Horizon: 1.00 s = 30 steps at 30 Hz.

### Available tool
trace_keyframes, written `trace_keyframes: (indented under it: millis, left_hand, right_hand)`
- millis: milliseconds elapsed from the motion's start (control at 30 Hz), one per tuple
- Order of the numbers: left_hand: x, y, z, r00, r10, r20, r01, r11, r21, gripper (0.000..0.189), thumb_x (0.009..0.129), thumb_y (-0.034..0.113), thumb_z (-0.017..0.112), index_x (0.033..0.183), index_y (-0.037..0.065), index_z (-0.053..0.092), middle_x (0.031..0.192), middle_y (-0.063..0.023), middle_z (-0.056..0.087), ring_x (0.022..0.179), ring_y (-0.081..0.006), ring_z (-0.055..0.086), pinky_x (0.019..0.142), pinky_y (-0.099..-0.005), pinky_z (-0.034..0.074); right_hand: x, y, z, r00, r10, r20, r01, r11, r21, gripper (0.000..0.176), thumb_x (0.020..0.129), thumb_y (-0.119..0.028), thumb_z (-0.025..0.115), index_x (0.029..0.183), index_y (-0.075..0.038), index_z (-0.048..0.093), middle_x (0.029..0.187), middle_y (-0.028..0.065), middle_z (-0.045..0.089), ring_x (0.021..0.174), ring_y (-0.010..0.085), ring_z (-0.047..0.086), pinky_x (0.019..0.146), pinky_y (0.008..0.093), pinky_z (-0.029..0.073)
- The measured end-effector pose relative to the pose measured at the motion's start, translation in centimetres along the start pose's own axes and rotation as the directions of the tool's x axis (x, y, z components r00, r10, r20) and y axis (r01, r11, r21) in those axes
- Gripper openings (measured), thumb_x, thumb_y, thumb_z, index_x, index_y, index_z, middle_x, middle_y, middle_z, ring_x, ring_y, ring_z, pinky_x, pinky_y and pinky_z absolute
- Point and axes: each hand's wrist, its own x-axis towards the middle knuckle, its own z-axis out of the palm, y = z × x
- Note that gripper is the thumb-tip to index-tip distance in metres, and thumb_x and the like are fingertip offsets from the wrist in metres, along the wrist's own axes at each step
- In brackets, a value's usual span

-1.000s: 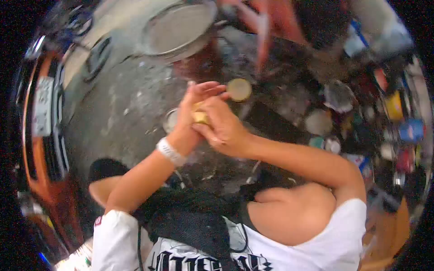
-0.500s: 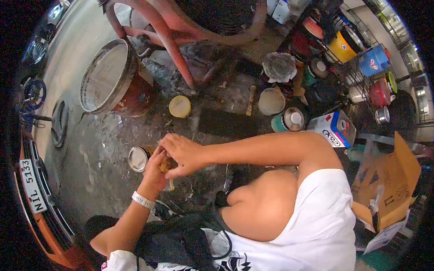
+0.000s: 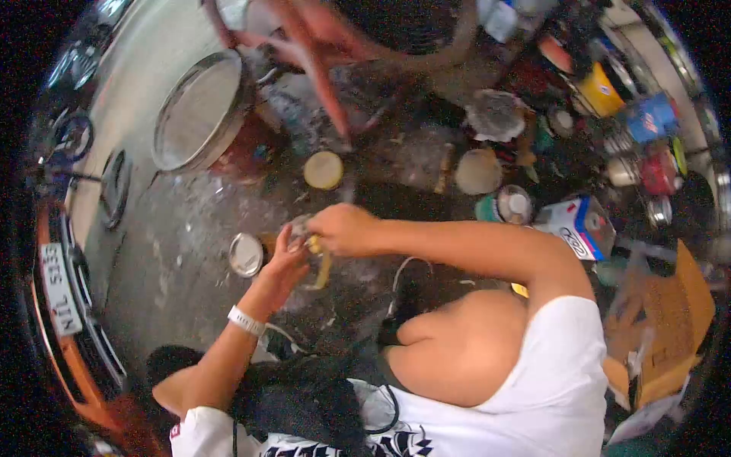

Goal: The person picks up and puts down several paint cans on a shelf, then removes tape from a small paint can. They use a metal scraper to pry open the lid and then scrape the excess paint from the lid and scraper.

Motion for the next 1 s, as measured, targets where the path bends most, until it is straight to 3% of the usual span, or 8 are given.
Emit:
trace_keyframes:
  millis: [33,100,133,200,300,500,567,1000]
  left_hand:
    - [1.0,-0.5,-1.8,0.999,0.005,-0.040,-0.006,1.000,-0.010,0.072,0.091,0.026,0.065,0.156,0.013,0.037,0.150,-0.0097,0.050,0.138,-0.0299,0.047,0.114,-0.0445,0.037]
    - [3.3,-1.7,-6.5,0.911,0.365,0.190,-0.384,0.590,0.710,0.081,0.084,0.025,0.078,0.155,0.014,0.039,0.152,-0.0152,0.047,0.140,-0.0356,0.045,0.115,-0.0466,0.037]
    - [3.3,-0.6,-7.7,0.915,0.368,0.168,-0.369,0.592,0.717,0.081,0.084,0.025,0.078,0.155,0.014,0.039,0.152,-0.0152,0.047,0.140,-0.0356,0.045,0.115,-0.0466,0.037]
    - [2.9,1.7,-9.8,0.825,0.495,0.271,-0.300,-0.022,0.954,0.088,0.074,0.027,0.086,0.152,0.019,0.046,0.150,-0.0193,0.048,0.137,-0.0404,0.047,0.110,-0.0491,0.042]
    - [2.6,2.6,-12.8,0.834,0.516,0.198,-0.113,-0.191,0.975,0.097,0.064,0.028,0.091,0.150,0.020,0.047,0.151,-0.0209,0.047,0.136,-0.0443,0.045,0.111,-0.0505,0.042]
    - [3.5,0.4,-14.6,0.886,0.446,0.130,-0.061,-0.167,0.984,0.104,0.055,0.029,0.094,0.148,0.021,0.049,0.151,-0.0189,0.045,0.134,-0.0450,0.046,0.108,-0.0509,0.045]
    - [3.8,0.4,-14.5,0.881,0.445,0.161,-0.086,-0.184,0.979,0.102,0.053,0.029,0.093,0.146,0.020,0.051,0.148,-0.0188,0.048,0.131,-0.0444,0.048,0.107,-0.0507,0.045]
    - [5.6,4.0,-5.5,0.775,0.548,0.316,-0.242,-0.206,0.948,0.087,0.054,0.030,0.087,0.135,0.016,0.061,0.133,-0.0174,0.056,0.118,-0.0417,0.054,0.100,-0.0520,0.047]
  right_hand:
    - [-0.2,1.5,0.3,1.000,0.006,0.031,-0.004,0.998,-0.061,0.021,0.087,-0.026,0.063,0.098,-0.008,0.063,0.091,0.0162,0.068,0.090,0.0406,0.067,0.081,0.0538,0.052]
    - [-1.6,4.0,-0.1,0.973,0.050,0.225,0.023,0.951,-0.308,0.028,0.085,-0.030,0.068,0.103,-0.009,0.064,0.095,0.0145,0.067,0.092,0.0377,0.068,0.082,0.0506,0.054]
    - [-2.9,5.9,0.2,0.950,0.052,0.308,0.076,0.919,-0.387,0.030,0.080,-0.027,0.073,0.103,-0.009,0.068,0.105,0.0151,0.067,0.096,0.0364,0.067,0.083,0.0487,0.054]
    - [-4.3,6.9,0.0,0.777,0.372,0.509,-0.042,0.836,-0.547,0.031,0.075,-0.023,0.075,0.102,-0.006,0.073,0.120,0.0177,0.065,0.105,0.0359,0.066,0.088,0.0497,0.053]
    - [-6.7,7.8,-0.4,0.669,0.489,0.559,0.027,0.736,-0.676,0.031,0.074,-0.017,0.074,0.102,-0.004,0.076,0.134,0.0195,0.061,0.115,0.0365,0.063,0.094,0.0521,0.051]
    - [-6.7,8.2,1.1,0.747,0.482,0.457,-0.168,0.802,-0.573,0.041,0.078,-0.021,0.075,0.115,-0.003,0.074,0.139,0.0197,0.057,0.125,0.0373,0.060,0.102,0.0526,0.048]
    - [-6.2,7.1,1.2,0.743,0.460,0.487,-0.107,0.799,-0.592,0.044,0.077,-0.020,0.068,0.119,-0.005,0.066,0.123,0.0153,0.063,0.120,0.0348,0.061,0.100,0.0499,0.050]
    - [-9.9,0.1,1.9,0.872,0.240,0.428,-0.112,0.946,-0.303,0.026,0.081,-0.014,0.068,0.104,-0.002,0.067,0.109,0.0165,0.068,0.100,0.0361,0.070,0.080,0.0497,0.057]
